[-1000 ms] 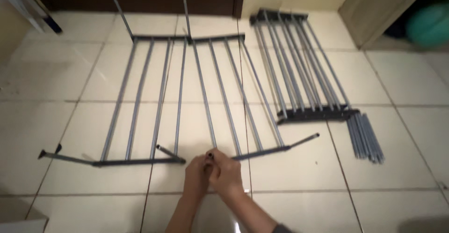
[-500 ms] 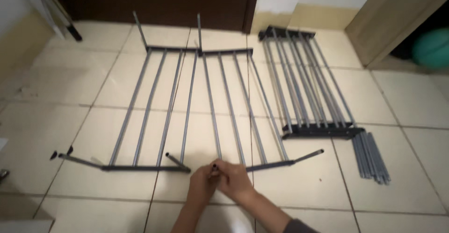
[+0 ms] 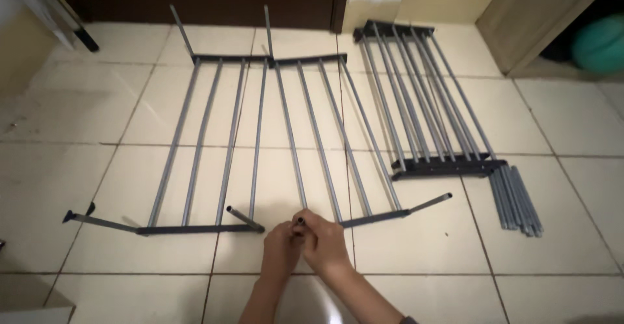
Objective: The person assembles a metal rack by inserting vertical poles into horizontal frames and connecting the sections together. The person works on a tiled floor, handling multiple metal poles and frame components to build the structure.
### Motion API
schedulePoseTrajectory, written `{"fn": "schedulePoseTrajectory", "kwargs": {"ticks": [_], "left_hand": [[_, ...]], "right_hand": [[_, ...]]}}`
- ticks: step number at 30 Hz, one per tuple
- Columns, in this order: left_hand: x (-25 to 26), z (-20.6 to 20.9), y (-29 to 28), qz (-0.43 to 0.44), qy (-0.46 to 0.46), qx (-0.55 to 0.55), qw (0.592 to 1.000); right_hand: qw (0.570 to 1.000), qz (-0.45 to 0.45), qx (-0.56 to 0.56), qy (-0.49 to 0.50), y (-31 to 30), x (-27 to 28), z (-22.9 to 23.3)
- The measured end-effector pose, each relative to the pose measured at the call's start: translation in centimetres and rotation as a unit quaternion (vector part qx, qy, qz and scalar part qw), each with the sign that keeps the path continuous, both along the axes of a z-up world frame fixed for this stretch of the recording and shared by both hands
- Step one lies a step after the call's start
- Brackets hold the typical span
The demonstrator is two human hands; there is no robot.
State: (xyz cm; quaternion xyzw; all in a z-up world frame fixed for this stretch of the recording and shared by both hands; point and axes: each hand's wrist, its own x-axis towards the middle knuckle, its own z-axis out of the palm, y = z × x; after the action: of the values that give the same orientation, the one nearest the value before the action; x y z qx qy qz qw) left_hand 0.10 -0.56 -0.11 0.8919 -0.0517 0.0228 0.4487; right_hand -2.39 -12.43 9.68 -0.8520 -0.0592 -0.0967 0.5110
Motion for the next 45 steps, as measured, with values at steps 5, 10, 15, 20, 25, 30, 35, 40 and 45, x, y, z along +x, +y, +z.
{"fn": "schedulePoseTrajectory", "kwargs": {"ticks": [5, 10, 15, 20, 25, 30, 35, 40, 45], "left_hand": [[0.6, -1.6, -0.1, -0.006, -0.028, 0.039, 0.999], [0.1, -2.1, 0.2, -0.011, -0.028, 0.024, 0.999], [0.7, -0.3, -0.1, 0.010, 0.039, -0.017, 0.999], [-0.1, 0.2, 0.1, 0.014, 0.009, -0.020, 1.000], [-0.1, 1.0, 1.1, 0.032, 0.044, 0.024, 0.998], [-0.9, 1.7, 1.0, 0.019, 0.031, -0.027, 0.999], [-2.2, 1.6, 1.9, 0.029, 0.081, -0.013, 0.996], [-2.1, 1.7, 2.2, 0.048, 0.069, -0.130, 0.988], [-3.1, 5.0, -0.3, 0.108, 0.167, -0.549, 0.812]], "right_hand": [[0.995, 0.096, -0.014, 0.033, -1.9, 1.5, -0.2], [0.991, 0.125, -0.041, 0.032, -2.0, 0.8, -0.2], [0.992, 0.121, -0.032, 0.007, -1.3, 1.3, 1.9], [0.998, 0.037, 0.041, -0.001, -5.7, -1.0, 4.3], [0.905, -0.220, -0.293, -0.219, -16.3, -4.8, 7.8], [0.961, -0.260, -0.025, 0.088, -21.9, -4.9, 5.4], [0.975, -0.192, 0.069, 0.087, -20.6, -4.8, 0.8], [0.970, -0.235, -0.026, 0.062, -20.6, -4.3, 1.6], [0.974, -0.206, 0.082, -0.042, -20.2, -4.2, 5.4]]}}
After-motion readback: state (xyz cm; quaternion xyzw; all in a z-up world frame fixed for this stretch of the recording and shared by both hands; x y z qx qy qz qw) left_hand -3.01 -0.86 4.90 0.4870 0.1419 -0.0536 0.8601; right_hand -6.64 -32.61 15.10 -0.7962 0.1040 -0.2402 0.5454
